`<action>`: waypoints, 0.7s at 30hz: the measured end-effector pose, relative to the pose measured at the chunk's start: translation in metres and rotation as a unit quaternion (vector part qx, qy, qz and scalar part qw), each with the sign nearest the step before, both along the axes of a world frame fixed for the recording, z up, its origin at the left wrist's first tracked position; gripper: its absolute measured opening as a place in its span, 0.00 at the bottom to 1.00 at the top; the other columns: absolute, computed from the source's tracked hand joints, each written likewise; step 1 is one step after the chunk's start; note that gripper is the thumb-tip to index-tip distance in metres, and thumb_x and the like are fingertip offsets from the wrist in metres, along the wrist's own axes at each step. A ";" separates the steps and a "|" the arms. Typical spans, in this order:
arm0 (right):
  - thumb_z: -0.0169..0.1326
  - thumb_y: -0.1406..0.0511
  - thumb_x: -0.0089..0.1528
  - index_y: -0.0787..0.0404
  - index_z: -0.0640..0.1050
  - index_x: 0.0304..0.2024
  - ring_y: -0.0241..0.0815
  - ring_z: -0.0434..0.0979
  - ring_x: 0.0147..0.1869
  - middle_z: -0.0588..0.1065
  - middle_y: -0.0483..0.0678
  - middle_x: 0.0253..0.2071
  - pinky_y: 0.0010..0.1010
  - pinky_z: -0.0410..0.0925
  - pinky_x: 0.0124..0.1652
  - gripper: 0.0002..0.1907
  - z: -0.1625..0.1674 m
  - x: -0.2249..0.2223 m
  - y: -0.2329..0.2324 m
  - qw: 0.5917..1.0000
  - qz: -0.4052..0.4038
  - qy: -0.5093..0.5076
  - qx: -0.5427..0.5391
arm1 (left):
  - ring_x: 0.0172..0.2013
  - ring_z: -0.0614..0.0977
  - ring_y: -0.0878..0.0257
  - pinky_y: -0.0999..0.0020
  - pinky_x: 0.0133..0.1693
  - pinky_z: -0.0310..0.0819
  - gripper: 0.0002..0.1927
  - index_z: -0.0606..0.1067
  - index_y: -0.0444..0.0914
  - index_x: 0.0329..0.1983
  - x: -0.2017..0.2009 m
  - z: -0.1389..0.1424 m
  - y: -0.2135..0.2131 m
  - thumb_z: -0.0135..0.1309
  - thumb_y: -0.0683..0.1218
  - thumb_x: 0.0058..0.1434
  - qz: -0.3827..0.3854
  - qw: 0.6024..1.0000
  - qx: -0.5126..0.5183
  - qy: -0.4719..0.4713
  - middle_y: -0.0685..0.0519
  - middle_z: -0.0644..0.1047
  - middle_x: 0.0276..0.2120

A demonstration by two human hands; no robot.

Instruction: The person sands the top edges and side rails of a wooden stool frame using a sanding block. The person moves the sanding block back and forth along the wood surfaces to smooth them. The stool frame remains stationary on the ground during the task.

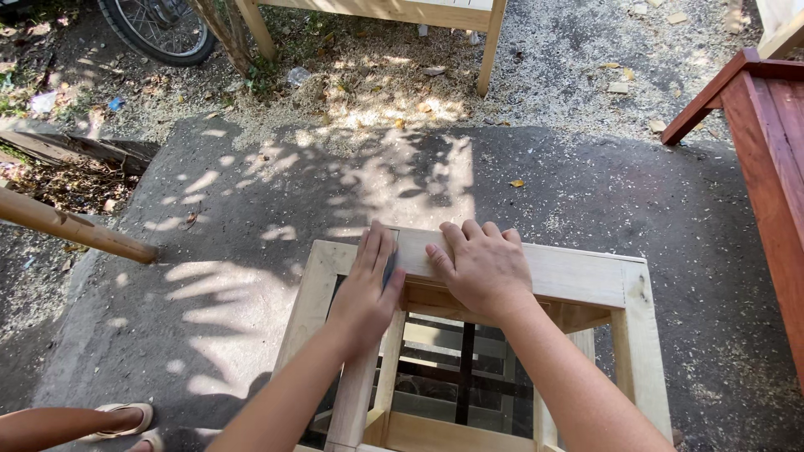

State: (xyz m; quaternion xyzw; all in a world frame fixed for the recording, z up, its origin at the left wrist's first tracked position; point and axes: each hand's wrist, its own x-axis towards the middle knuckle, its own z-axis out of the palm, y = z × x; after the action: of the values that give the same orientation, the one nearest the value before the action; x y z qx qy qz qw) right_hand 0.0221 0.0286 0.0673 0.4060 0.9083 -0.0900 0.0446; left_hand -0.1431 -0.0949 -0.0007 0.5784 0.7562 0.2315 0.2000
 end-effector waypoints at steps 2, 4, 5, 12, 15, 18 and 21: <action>0.31 0.43 0.68 0.49 0.71 0.63 0.45 0.73 0.55 0.75 0.46 0.51 0.42 0.61 0.55 0.30 -0.001 0.001 0.001 1.000 0.001 0.014 0.008 | 0.77 0.39 0.49 0.60 0.74 0.35 0.35 0.46 0.36 0.78 -0.019 -0.005 0.059 0.32 0.58 0.74 -0.003 0.997 0.010 0.077 0.44 0.39 0.79; 0.32 0.44 0.68 0.49 0.71 0.63 0.45 0.73 0.55 0.75 0.46 0.51 0.42 0.61 0.55 0.30 -0.002 0.001 0.002 1.000 0.003 0.026 0.014 | 0.77 0.39 0.50 0.59 0.73 0.33 0.36 0.44 0.35 0.78 -0.026 -0.006 0.088 0.31 0.58 0.74 0.020 0.996 -0.020 0.085 0.45 0.39 0.78; 0.32 0.44 0.68 0.49 0.71 0.63 0.46 0.73 0.55 0.75 0.46 0.51 0.42 0.61 0.55 0.30 -0.002 0.002 0.002 0.999 0.005 0.029 0.015 | 0.76 0.38 0.49 0.58 0.73 0.32 0.36 0.44 0.34 0.78 -0.023 -0.004 0.084 0.31 0.58 0.74 0.011 0.995 -0.011 0.099 0.44 0.39 0.78; 0.33 0.44 0.69 0.49 0.71 0.61 0.46 0.73 0.55 0.75 0.46 0.51 0.43 0.61 0.54 0.29 -0.003 0.000 0.001 0.999 0.009 0.039 0.023 | 0.76 0.38 0.46 0.55 0.71 0.31 0.37 0.44 0.32 0.78 0.041 0.023 -0.109 0.29 0.59 0.74 -0.046 0.985 0.041 0.164 0.41 0.41 0.78; 0.33 0.44 0.68 0.49 0.71 0.61 0.45 0.73 0.55 0.75 0.46 0.51 0.43 0.61 0.54 0.29 -0.004 -0.001 0.001 0.999 0.005 0.040 0.017 | 0.75 0.39 0.44 0.54 0.70 0.32 0.37 0.45 0.31 0.77 0.042 0.013 -0.113 0.29 0.59 0.73 -0.053 0.974 0.044 0.216 0.39 0.42 0.77; 0.33 0.44 0.68 0.48 0.72 0.61 0.45 0.73 0.55 0.75 0.46 0.51 0.43 0.61 0.53 0.29 -0.006 -0.001 0.002 1.000 0.004 0.024 0.020 | 0.76 0.40 0.45 0.54 0.71 0.32 0.35 0.47 0.33 0.76 0.022 0.001 -0.048 0.29 0.59 0.73 -0.037 0.971 0.029 0.235 0.39 0.42 0.77; 0.31 0.44 0.68 0.47 0.72 0.61 0.45 0.74 0.55 0.75 0.46 0.51 0.43 0.62 0.53 0.29 -0.008 0.000 0.004 0.999 -0.001 0.034 0.021 | 0.76 0.39 0.46 0.54 0.72 0.31 0.36 0.46 0.33 0.77 -0.004 -0.001 0.030 0.27 0.59 0.73 -0.022 0.988 -0.005 0.155 0.41 0.41 0.77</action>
State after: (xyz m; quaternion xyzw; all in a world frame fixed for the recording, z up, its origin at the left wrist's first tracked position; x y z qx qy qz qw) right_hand 0.0221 0.0330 0.0594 0.4041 0.9108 -0.0847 0.0047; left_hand -0.1473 -0.0645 -0.0017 0.6227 0.7662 0.1314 0.0885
